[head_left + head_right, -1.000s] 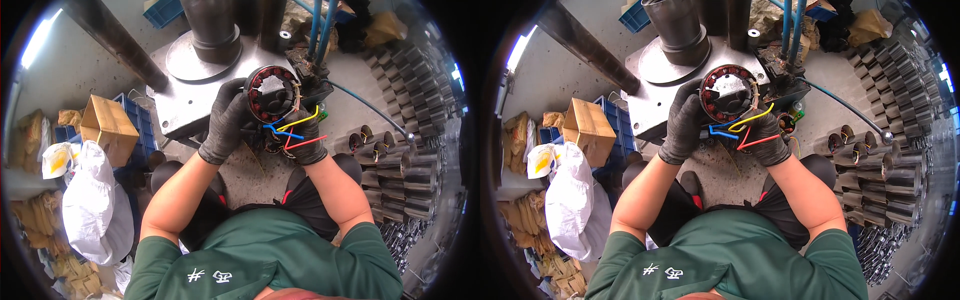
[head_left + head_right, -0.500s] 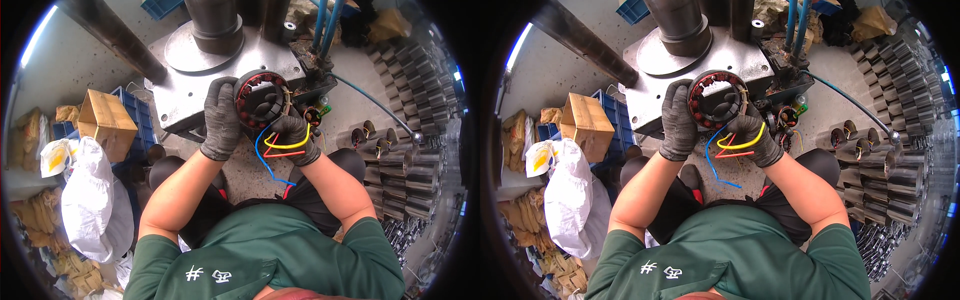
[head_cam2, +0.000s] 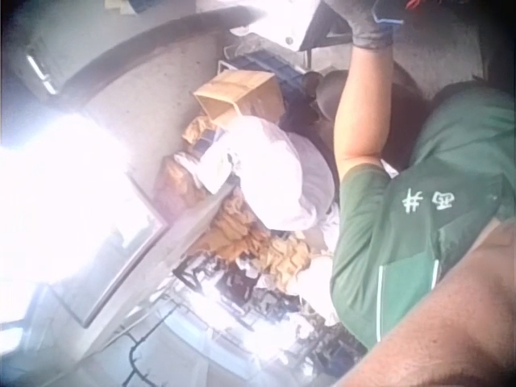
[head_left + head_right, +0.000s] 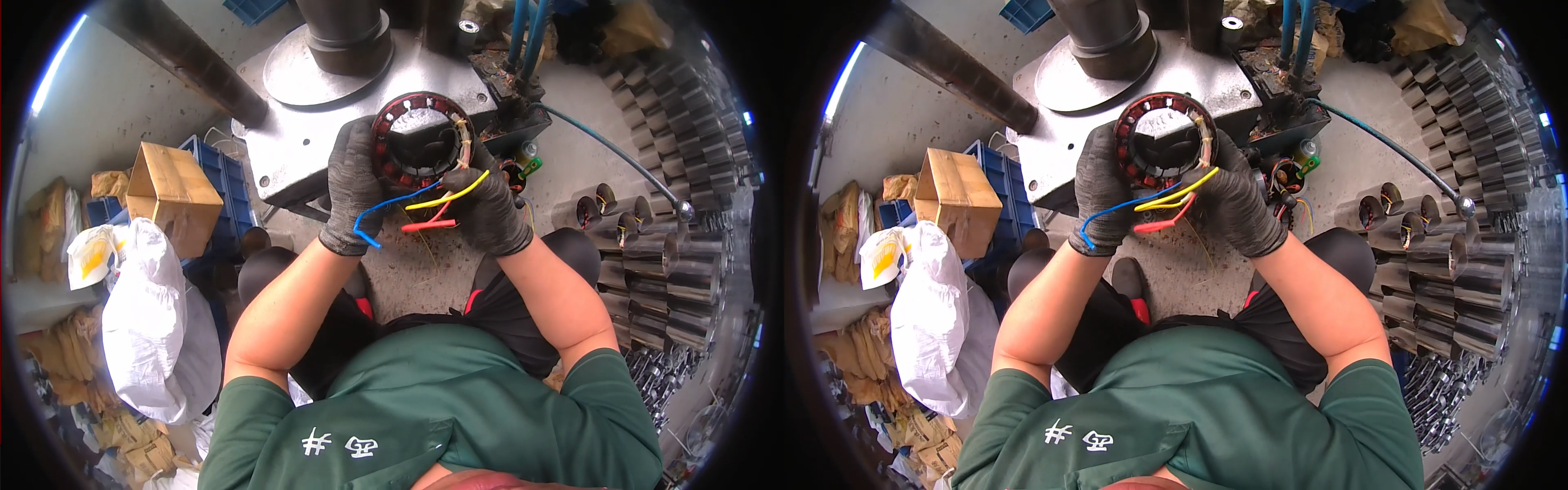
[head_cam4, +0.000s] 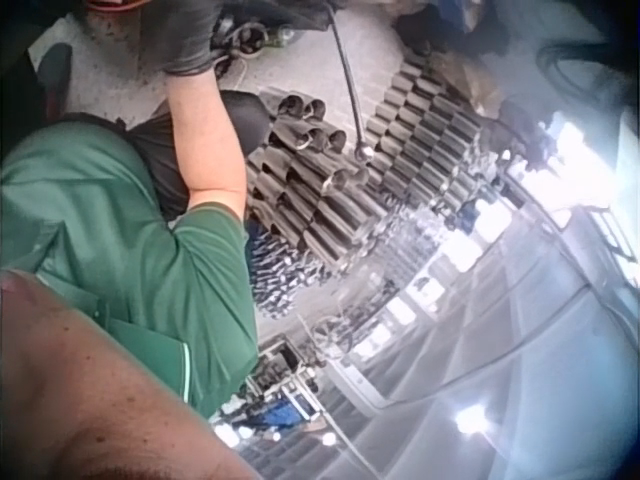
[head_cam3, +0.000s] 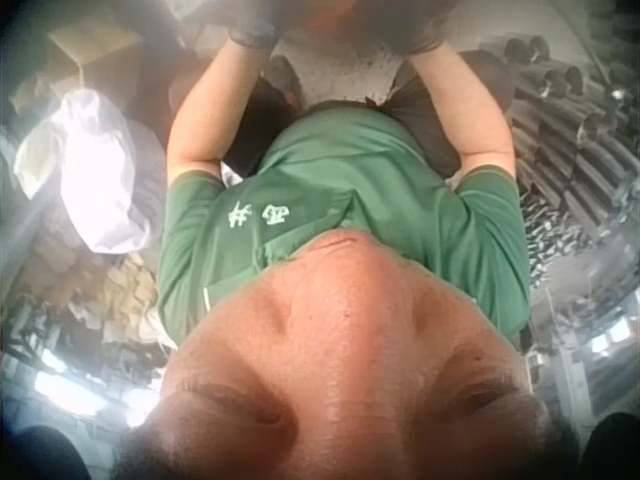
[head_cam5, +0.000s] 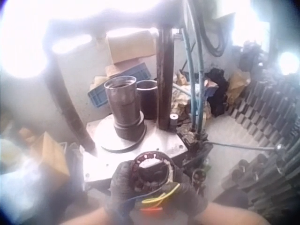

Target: The person assembles a stator by inserting copper coils into a metal frame, guiding wires with a thin tool, and then placing the assembly into a large industrial press machine.

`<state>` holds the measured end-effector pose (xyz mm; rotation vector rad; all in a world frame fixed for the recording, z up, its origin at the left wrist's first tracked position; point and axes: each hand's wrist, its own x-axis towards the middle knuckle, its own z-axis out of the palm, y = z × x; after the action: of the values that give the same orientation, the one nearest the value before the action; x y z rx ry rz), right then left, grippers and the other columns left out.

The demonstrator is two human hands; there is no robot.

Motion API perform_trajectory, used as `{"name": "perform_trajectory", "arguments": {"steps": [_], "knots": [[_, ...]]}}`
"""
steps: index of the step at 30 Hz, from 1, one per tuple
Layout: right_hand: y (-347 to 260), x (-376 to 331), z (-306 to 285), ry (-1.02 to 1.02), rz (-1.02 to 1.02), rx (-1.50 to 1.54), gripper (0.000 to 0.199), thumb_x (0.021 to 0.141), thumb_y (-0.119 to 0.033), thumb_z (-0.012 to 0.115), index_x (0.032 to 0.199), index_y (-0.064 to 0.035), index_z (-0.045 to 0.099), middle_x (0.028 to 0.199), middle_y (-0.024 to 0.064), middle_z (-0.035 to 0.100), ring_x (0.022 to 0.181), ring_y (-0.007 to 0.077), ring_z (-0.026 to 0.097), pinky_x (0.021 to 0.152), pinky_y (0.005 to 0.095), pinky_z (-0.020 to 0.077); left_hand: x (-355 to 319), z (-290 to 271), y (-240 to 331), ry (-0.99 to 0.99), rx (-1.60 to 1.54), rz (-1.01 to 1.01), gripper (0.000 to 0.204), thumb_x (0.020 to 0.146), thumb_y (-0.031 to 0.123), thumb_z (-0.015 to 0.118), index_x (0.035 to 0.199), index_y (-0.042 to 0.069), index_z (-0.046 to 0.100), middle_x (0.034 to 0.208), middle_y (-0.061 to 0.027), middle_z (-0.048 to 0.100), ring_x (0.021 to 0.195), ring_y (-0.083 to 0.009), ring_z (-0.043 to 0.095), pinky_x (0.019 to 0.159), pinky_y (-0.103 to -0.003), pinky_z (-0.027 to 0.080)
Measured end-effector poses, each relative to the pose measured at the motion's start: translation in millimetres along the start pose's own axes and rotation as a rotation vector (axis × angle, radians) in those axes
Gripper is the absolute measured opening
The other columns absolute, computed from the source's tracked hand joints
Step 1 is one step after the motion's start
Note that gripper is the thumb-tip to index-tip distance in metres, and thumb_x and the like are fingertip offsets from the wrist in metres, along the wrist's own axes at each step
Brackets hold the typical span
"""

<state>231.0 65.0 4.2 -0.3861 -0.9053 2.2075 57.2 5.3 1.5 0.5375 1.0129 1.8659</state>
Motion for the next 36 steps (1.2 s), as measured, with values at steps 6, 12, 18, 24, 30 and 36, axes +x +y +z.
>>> {"name": "perform_trajectory", "arguments": {"steps": [6,12,18,24,30,36], "knots": [[-7,8,6,0.031,0.020,0.106,0.049,0.091,-0.022,0.072,0.134,-0.0040,0.057,0.111,0.0088,0.071,0.104,0.0195,0.069,0.095,0.0362,0.0565,-7,0,4,-0.073,0.132,0.091,0.036,0.110,0.033,0.050,0.125,0.001,0.058,0.107,-0.0103,0.069,0.092,-0.0163,0.068,0.086,-0.032,0.058],[-8,7,2,-0.043,-0.003,0.173,0.050,0.094,-0.021,0.068,0.138,-0.0018,0.057,0.122,0.0115,0.070,0.112,0.0236,0.068,0.103,0.0412,0.0539,-17,9,15,-0.123,0.340,0.238,0.039,0.110,0.035,0.050,0.130,0.001,0.055,0.112,-0.0114,0.067,0.100,-0.0155,0.066,0.086,-0.030,0.057],[-8,8,-1,-0.097,0.062,0.223,0.052,0.096,-0.031,0.065,0.136,0.0013,0.057,0.123,0.0178,0.069,0.113,0.0310,0.069,0.103,0.0471,0.0558,-18,6,16,-0.198,0.344,0.262,0.043,0.109,0.031,0.054,0.139,0.000,0.051,0.119,-0.0110,0.065,0.106,-0.0151,0.063,0.091,-0.029,0.055],[-6,10,-12,-0.041,0.042,0.312,0.065,0.098,-0.050,0.054,0.143,-0.0029,0.053,0.135,0.0197,0.063,0.125,0.0324,0.062,0.109,0.0500,0.0505,-18,10,15,-0.296,0.286,0.210,0.067,0.106,0.039,0.058,0.155,-0.001,0.037,0.135,-0.0154,0.062,0.116,-0.0203,0.064,0.099,-0.035,0.053],[-23,15,1,0.231,0.147,0.256,0.059,0.099,-0.048,0.052,0.140,-0.0055,0.056,0.128,0.0151,0.067,0.113,0.0293,0.069,0.096,0.0446,0.0599,-10,6,39,-0.576,0.728,0.226,0.094,0.077,0.012,0.087,0.157,0.011,0.037,0.141,-0.0229,0.056,0.124,-0.0337,0.062,0.102,-0.042,0.054],[-20,16,-5,0.169,0.290,0.239,0.052,0.099,-0.049,0.055,0.131,-0.0082,0.062,0.111,0.0083,0.072,0.091,0.0209,0.073,0.067,0.0355,0.0644,9,3,30,-0.436,1.299,0.846,0.078,0.072,0.003,0.082,0.144,0.018,0.055,0.145,-0.0260,0.049,0.119,-0.0446,0.061,0.098,-0.046,0.056]]}}
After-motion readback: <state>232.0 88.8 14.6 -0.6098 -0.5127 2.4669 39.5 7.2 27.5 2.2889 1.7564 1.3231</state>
